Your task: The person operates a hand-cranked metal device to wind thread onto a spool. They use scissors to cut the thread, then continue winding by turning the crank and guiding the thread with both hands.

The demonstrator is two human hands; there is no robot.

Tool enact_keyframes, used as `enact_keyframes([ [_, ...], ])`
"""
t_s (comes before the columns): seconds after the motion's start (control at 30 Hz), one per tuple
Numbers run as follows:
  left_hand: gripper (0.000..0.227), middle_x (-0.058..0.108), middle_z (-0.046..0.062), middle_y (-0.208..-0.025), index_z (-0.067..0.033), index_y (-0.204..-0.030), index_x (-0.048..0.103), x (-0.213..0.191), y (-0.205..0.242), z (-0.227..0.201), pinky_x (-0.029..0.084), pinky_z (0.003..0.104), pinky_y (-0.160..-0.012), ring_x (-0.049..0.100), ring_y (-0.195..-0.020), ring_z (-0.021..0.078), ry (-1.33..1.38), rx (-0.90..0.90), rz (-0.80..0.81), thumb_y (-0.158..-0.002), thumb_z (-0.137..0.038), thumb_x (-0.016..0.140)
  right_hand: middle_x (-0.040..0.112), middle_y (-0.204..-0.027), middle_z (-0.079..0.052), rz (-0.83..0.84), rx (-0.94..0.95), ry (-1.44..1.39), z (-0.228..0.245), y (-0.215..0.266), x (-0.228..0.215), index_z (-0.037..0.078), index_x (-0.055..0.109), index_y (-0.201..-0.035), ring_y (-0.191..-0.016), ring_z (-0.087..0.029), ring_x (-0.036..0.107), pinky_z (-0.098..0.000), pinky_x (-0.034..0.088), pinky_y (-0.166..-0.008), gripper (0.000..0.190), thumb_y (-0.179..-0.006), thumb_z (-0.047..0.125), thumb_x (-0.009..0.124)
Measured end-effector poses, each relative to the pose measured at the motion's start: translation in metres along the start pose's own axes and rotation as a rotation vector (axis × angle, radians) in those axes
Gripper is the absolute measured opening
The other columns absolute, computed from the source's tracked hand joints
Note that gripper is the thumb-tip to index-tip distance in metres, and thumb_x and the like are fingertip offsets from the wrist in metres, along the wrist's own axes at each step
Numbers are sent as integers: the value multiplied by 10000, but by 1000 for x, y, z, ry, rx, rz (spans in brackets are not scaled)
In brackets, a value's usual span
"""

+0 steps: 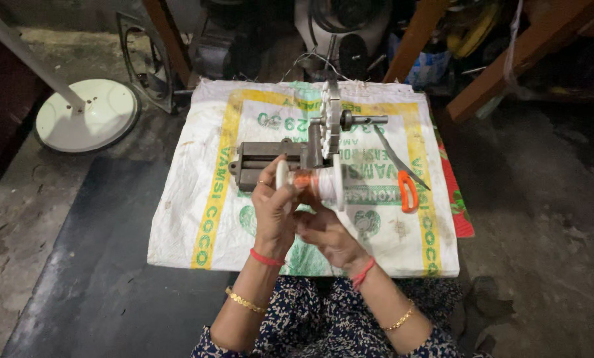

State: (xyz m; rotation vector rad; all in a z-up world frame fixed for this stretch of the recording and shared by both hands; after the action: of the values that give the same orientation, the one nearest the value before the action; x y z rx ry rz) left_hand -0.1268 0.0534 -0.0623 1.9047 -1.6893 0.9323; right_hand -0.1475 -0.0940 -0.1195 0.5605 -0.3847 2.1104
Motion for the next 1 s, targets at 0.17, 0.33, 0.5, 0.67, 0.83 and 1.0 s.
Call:
enact_keyframes([
  [0.17, 605, 677, 118, -1127, -39, -1386, 512, -3, -7, -34, 605, 449, -804, 686, -988, 230, 188, -171, -17, -809, -142, 664, 515, -1042, -284, -71, 202, 201, 2, -7, -31, -211, 584, -1257, -925, -388, 510, -505, 448, -801, 473, -1043, 146, 807],
  [0.33, 563, 688, 106, -1179, -52, -1378, 535, 8, 5, -31, 588, 426, -914, 682, -1063, 226, 223, -298, -9, -841, -195, 628, 506, -1398, -104, -92, -160, 546, 3, -23, -17, 92, 447, -1442, -1282, -236, 484, -430, 490, -1046, 771, -779, 114, 840],
  [0.5, 576, 698, 131, -1201, -22, -1389, 568, 21, 21, -25, 550, 414, -856, 673, -1052, 232, 276, -408, 118, -851, -206, 664, 549, -1376, -75, -124, -87, -296, -2, -23, 3, 173, 472, -1405, -1256, -248, 564, -460, 572, -959, 600, -880, 251, 752],
  [0.67, 600, 707, 142, -1173, -12, -1374, 569, 0, 2, -50, 574, 441, -915, 694, -1042, 238, 143, -313, 77, -811, -200, 658, 655, -974, -30, -22, 36, -111, 46, -13, -36, 127, 609, -1301, -542, -39, 479, -211, 425, -478, 398, -906, 164, 625],
  [0.83, 649, 721, 166, -1191, -8, -1342, 647, -50, -23, -101, 548, 395, -955, 698, -1046, 255, -572, -75, 232, -706, -122, 704, 328, -553, 67, -312, -183, -169, 156, 9, -105, 68, 602, -860, -465, -78, 288, -265, 298, -469, 206, -1021, 181, 543],
  [1.0, 626, 698, 102, -1208, -194, -1244, 724, -89, -39, -115, 566, 452, -911, 685, -1060, 334, -1800, 21, 1, -623, -210, 801, 326, -573, 59, -363, -217, 162, 219, 32, -113, -8, 645, -919, -479, -61, 283, -270, 293, -488, 196, -1028, 118, 544],
])
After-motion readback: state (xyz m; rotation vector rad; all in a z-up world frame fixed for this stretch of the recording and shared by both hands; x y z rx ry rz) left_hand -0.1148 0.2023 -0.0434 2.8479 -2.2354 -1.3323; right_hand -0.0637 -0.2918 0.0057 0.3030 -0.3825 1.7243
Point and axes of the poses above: each hand's wrist, its own y-axis away from the middle knuckle, its own x-axis out of the palm, z = x × y, the point moved 1 cm from there along -y, towards the middle knuckle
